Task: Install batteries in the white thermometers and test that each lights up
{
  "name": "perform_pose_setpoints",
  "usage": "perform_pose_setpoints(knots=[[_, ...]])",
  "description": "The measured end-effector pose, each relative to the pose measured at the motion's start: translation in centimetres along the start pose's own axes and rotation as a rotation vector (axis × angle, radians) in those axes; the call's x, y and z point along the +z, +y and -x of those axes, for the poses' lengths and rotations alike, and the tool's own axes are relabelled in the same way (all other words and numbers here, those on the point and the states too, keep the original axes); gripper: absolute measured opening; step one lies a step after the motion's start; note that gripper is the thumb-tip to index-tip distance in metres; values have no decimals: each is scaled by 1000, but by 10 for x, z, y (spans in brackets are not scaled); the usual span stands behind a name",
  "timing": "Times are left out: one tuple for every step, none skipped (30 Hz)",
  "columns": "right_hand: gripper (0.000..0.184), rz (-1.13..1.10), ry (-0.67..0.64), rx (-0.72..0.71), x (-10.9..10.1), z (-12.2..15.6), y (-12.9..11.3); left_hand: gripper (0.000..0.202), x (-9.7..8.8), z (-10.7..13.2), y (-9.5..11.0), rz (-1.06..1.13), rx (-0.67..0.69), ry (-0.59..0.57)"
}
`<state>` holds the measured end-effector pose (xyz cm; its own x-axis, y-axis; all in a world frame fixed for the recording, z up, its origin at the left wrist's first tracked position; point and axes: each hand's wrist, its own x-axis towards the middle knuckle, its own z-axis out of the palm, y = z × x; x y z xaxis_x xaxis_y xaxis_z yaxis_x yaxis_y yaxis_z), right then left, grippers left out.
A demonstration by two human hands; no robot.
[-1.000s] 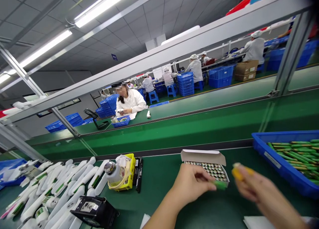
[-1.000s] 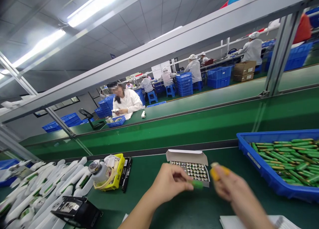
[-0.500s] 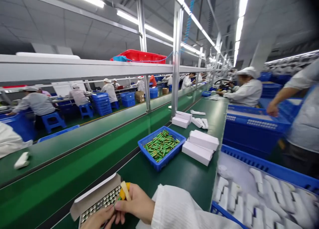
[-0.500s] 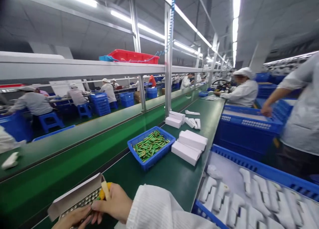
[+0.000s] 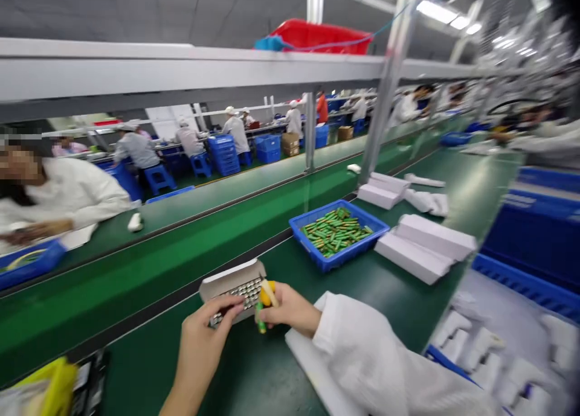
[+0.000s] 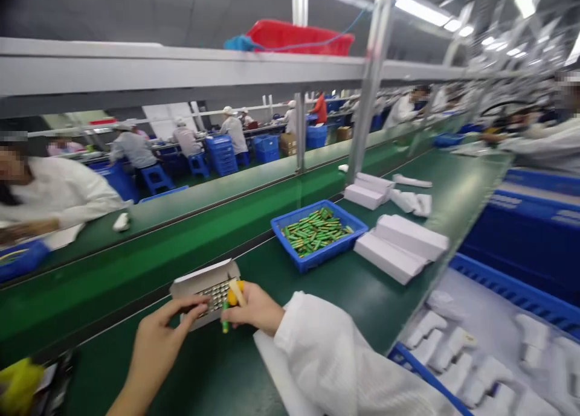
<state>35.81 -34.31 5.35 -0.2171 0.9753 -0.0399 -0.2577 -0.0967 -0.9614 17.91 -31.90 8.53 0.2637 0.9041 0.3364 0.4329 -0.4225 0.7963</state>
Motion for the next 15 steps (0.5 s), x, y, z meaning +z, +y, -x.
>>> perform_pose_setpoints(knots=[[39, 29, -17, 6, 0, 0, 1, 21, -2, -2, 1, 3, -24, 37], [34, 64, -26, 4, 0, -1, 2, 21, -4, -4, 0, 8, -44, 83], [30, 104, -19, -10, 0, -1, 2, 21, -6, -5, -2, 14, -60, 114], [28, 147, 12, -36, -2, -2, 1, 22, -7, -6, -4, 16, -70, 130], [27, 194, 72, -74, -6, -2, -1, 22, -8, -6, -6, 3, -78, 129], [27, 244, 161, -120, -12, -3, -3, 23, -9, -5, -9, -34, -85, 108], [27, 297, 277, -170, -20, -3, -7, 22, -8, -5, -11, -90, -89, 76], [27, 352, 409, -219, -30, -3, -11, 20, -8, -4, -14, -156, -88, 43], [26, 410, 543, -261, -42, -4, -15, 19, -6, -4, -16, -224, -78, 12], [25, 467, 668, -297, -55, -5, -19, 19, -4, -3, -19, -283, -57, -16], [24, 524, 778, -328, -67, -5, -22, 21, -3, -3, -22, -326, -26, -42], [21, 579, 868, -356, -78, -5, -25, 22, -1, -2, -25, -356, 11, -63], [18, 633, 937, -381, -87, -5, -27, 24, -1, -1, -28, -380, 49, -80], [15, 688, 988, -404, -93, -5, -28, 25, -1, 1, -32, -402, 83, -95], [11, 744, 1024, -425, -97, -4, -28, 26, -2, 3, -38, -422, 115, -106]])
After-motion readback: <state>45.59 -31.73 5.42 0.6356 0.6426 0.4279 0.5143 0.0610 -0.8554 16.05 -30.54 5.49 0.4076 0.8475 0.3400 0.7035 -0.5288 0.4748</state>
